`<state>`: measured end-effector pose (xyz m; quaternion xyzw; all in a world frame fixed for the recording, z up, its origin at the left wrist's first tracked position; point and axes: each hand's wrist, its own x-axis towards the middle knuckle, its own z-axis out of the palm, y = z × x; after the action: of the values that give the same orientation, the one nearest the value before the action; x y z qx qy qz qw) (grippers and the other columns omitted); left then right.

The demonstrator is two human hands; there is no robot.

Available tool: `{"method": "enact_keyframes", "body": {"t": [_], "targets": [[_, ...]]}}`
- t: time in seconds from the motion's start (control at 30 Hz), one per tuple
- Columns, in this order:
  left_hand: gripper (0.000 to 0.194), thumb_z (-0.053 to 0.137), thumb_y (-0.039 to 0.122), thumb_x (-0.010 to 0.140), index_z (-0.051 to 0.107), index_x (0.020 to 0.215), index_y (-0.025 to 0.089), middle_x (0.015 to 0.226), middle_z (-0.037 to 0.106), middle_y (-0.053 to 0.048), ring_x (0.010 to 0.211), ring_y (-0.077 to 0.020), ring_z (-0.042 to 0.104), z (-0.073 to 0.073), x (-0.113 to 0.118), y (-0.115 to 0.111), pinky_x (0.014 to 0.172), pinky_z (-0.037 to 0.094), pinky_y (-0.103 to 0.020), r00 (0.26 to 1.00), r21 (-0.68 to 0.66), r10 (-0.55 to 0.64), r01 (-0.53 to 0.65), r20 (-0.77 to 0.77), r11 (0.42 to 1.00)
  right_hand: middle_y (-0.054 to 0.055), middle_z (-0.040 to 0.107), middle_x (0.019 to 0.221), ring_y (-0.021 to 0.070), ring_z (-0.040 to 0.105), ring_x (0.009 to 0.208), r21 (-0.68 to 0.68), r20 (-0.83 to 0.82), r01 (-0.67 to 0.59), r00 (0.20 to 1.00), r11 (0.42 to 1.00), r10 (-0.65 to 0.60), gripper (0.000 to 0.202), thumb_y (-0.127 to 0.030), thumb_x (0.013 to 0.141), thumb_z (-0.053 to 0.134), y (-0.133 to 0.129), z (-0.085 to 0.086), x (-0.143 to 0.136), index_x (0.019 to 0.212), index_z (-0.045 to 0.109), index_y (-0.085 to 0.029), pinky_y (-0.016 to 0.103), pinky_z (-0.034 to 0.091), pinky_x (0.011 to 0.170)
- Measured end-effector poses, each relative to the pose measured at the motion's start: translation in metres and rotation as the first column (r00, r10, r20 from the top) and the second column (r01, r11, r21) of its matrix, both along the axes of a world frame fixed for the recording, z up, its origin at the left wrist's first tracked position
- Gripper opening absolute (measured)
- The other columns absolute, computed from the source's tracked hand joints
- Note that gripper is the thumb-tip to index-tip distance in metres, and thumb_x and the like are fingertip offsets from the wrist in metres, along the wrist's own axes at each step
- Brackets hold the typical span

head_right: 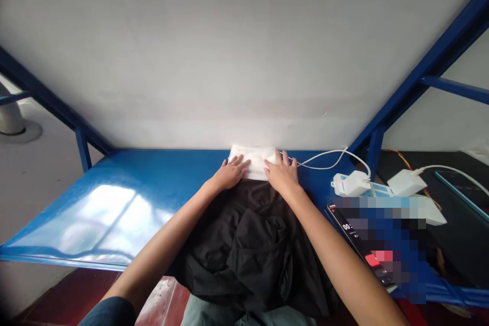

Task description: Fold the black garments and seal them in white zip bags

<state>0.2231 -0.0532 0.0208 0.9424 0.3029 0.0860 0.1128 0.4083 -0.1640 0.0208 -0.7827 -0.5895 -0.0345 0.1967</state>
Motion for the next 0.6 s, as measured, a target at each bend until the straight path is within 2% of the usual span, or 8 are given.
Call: {"method": "enact_keyframes", "body": {"t": [0.1, 0.17, 0.2, 0.27, 0.33, 0.43, 0.5, 0.6], "targets": [[0.035, 0.043, 0.026, 0.106, 0.058, 0.136, 0.019, 0.152, 0.052, -0.021, 0.143, -0.0357, 0.048, 0.017, -0.019, -0.03, 0.116, 0.035, -0.06, 0.994, 0.11, 0.054, -0.064, 0.098, 0.992, 0.018, 0.064, 0.137, 0.0373, 0.06, 0.125, 0.119, 0.081, -0.043, 0.996, 0.992, 0.033, 0.036, -0.035, 0.1, 0.055, -0.042, 0.023, -0.005, 0.131, 0.071, -0.025, 0.057, 0.05, 0.102], [0.03, 0.038, 0.03, 0.108, 0.064, 0.116, 0.017, 0.124, 0.068, -0.02, 0.118, -0.0323, 0.065, 0.029, -0.038, -0.068, 0.1, 0.049, -0.048, 0.972, 0.139, 0.134, -0.162, 0.193, 0.977, 0.012, 0.073, 0.111, 0.0271, 0.072, 0.093, 0.139, -0.075, -0.063, 0.994, 0.988, 0.074, 0.04, -0.042, 0.103, 0.052, -0.088, 0.037, -0.013, 0.137, 0.065, -0.026, 0.04, 0.06, 0.081], [0.032, 0.037, 0.037, 0.109, 0.063, 0.108, 0.017, 0.107, 0.072, -0.017, 0.101, -0.0299, 0.07, 0.033, -0.048, -0.09, 0.088, 0.053, -0.041, 0.964, 0.08, 0.178, -0.196, 0.196, 0.977, 0.007, 0.075, 0.099, 0.0231, 0.073, 0.079, 0.074, -0.184, -0.086, 0.978, 0.994, 0.099, 0.04, -0.045, 0.103, 0.051, -0.113, 0.04, -0.021, 0.138, 0.063, -0.029, 0.034, 0.061, 0.069], [0.036, 0.045, 0.052, 0.105, 0.061, 0.101, 0.02, 0.085, 0.072, -0.01, 0.079, -0.0283, 0.072, 0.032, -0.065, -0.133, 0.07, 0.051, -0.035, 0.971, -0.11, 0.204, -0.191, 0.124, 0.975, 0.003, 0.077, 0.092, 0.0205, 0.074, 0.07, -0.025, -0.327, -0.111, 0.94, 0.994, 0.097, 0.046, -0.049, 0.101, 0.056, -0.159, 0.035, -0.042, 0.145, 0.056, -0.033, 0.029, 0.061, 0.059], [0.033, 0.059, 0.053, 0.099, 0.057, 0.106, 0.021, 0.089, 0.074, -0.009, 0.081, -0.0304, 0.074, 0.023, -0.074, -0.165, 0.067, 0.05, -0.034, 0.977, -0.261, 0.185, -0.153, 0.104, 0.953, 0.006, 0.078, 0.11, 0.0241, 0.078, 0.086, -0.009, -0.362, -0.103, 0.928, 0.995, 0.092, 0.059, -0.051, 0.096, 0.064, -0.19, 0.02, -0.066, 0.15, 0.05, -0.032, 0.032, 0.065, 0.068], [0.021, 0.06, 0.039, 0.1, 0.051, 0.114, 0.025, 0.103, 0.074, -0.007, 0.091, -0.0286, 0.074, 0.011, -0.07, -0.187, 0.073, 0.051, -0.034, 0.951, -0.439, 0.214, -0.097, 0.224, 0.893, 0.009, 0.07, 0.135, 0.0282, 0.074, 0.114, 0.077, -0.437, -0.075, 0.894, 0.994, 0.101, 0.061, -0.044, 0.096, 0.065, -0.203, -0.001, -0.085, 0.153, 0.046, -0.034, 0.039, 0.066, 0.087], [0.017, 0.055, 0.036, 0.103, 0.048, 0.115, 0.028, 0.105, 0.073, -0.005, 0.096, -0.0254, 0.073, 0.011, -0.057, -0.187, 0.079, 0.053, -0.034, 0.9, -0.548, 0.263, -0.033, 0.348, 0.836, 0.01, 0.068, 0.138, 0.0276, 0.071, 0.119, 0.128, -0.513, -0.02, 0.854, 0.992, 0.084, 0.057, -0.04, 0.098, 0.063, -0.198, 0.0, -0.081, 0.152, 0.047, -0.035, 0.038, 0.065, 0.088], [0.027, 0.055, 0.04, 0.103, 0.043, 0.125, 0.028, 0.112, 0.072, -0.006, 0.102, -0.023, 0.072, 0.016, -0.032, -0.181, 0.085, 0.056, -0.034, 0.807, -0.652, 0.324, 0.097, 0.493, 0.752, 0.01, 0.067, 0.137, 0.0275, 0.068, 0.124, 0.208, -0.572, 0.097, 0.819, 0.973, 0.041, 0.054, -0.042, 0.096, 0.066, -0.189, 0.014, -0.058, 0.147, 0.053, -0.035, 0.037, 0.064, 0.091]]}}
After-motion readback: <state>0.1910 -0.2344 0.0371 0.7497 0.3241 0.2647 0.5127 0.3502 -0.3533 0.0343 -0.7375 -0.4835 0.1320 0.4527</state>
